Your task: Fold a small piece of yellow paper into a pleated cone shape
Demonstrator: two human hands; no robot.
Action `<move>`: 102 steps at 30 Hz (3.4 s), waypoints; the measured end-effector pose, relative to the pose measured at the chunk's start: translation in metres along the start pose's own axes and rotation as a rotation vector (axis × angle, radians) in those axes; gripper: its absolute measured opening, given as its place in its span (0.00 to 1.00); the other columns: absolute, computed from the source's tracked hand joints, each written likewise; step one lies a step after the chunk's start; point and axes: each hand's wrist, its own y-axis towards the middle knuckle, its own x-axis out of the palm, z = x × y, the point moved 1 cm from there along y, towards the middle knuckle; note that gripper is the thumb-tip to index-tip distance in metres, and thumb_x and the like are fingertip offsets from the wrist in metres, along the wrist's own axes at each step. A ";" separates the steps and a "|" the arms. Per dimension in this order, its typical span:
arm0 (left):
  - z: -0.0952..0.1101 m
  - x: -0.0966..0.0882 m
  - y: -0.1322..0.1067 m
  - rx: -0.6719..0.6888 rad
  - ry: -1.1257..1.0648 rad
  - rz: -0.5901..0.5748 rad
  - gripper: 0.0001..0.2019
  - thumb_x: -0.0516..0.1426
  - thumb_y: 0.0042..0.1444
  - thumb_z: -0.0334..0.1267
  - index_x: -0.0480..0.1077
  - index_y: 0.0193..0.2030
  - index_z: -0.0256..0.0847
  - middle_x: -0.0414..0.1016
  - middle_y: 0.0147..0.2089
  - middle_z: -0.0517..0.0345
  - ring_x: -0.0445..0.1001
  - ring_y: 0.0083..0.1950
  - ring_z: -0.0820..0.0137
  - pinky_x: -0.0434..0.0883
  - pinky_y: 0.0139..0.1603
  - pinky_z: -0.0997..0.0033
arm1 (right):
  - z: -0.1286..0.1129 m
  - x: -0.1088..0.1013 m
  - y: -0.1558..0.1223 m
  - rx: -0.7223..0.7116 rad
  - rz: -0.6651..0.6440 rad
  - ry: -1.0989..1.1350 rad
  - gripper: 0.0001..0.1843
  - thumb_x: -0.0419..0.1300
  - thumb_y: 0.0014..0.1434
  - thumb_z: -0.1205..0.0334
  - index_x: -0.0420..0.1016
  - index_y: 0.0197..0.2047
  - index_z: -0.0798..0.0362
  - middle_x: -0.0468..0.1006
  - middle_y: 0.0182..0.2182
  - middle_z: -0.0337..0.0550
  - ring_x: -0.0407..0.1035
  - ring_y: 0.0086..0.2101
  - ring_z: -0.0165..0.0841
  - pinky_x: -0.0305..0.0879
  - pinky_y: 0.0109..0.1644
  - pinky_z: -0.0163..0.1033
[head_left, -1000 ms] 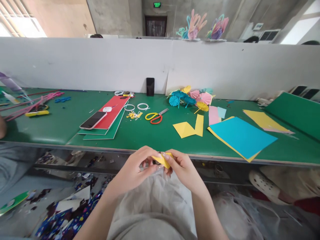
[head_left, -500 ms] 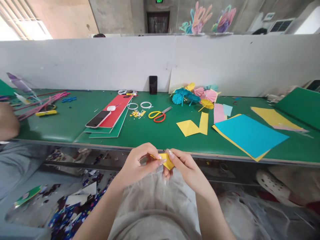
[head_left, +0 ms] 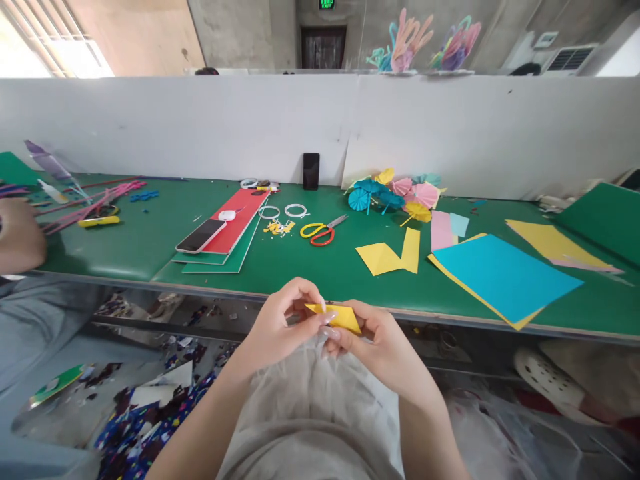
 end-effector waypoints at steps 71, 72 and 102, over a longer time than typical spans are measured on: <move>0.004 0.010 -0.001 0.003 -0.093 0.196 0.09 0.57 0.57 0.35 0.59 0.40 0.45 0.67 0.31 0.66 0.67 0.26 0.80 0.63 0.25 0.80 | 0.003 0.008 0.005 0.023 0.034 0.127 0.13 0.65 0.53 0.53 0.73 0.31 0.56 0.75 0.20 0.37 0.73 0.22 0.28 0.68 0.27 0.32; 0.004 0.010 -0.001 -0.002 -0.098 0.202 0.09 0.57 0.57 0.35 0.59 0.40 0.45 0.67 0.31 0.66 0.67 0.26 0.80 0.63 0.25 0.80 | 0.002 0.008 0.005 0.017 0.036 0.127 0.13 0.66 0.52 0.54 0.73 0.31 0.56 0.75 0.21 0.37 0.73 0.22 0.28 0.68 0.29 0.32; 0.015 -0.008 0.004 -0.148 0.107 -0.104 0.04 0.59 0.55 0.36 0.67 0.33 0.41 0.66 0.29 0.65 0.64 0.28 0.78 0.62 0.29 0.80 | 0.010 0.001 0.000 0.147 -0.086 0.169 0.14 0.70 0.46 0.56 0.73 0.25 0.58 0.74 0.17 0.38 0.67 0.17 0.25 0.62 0.20 0.28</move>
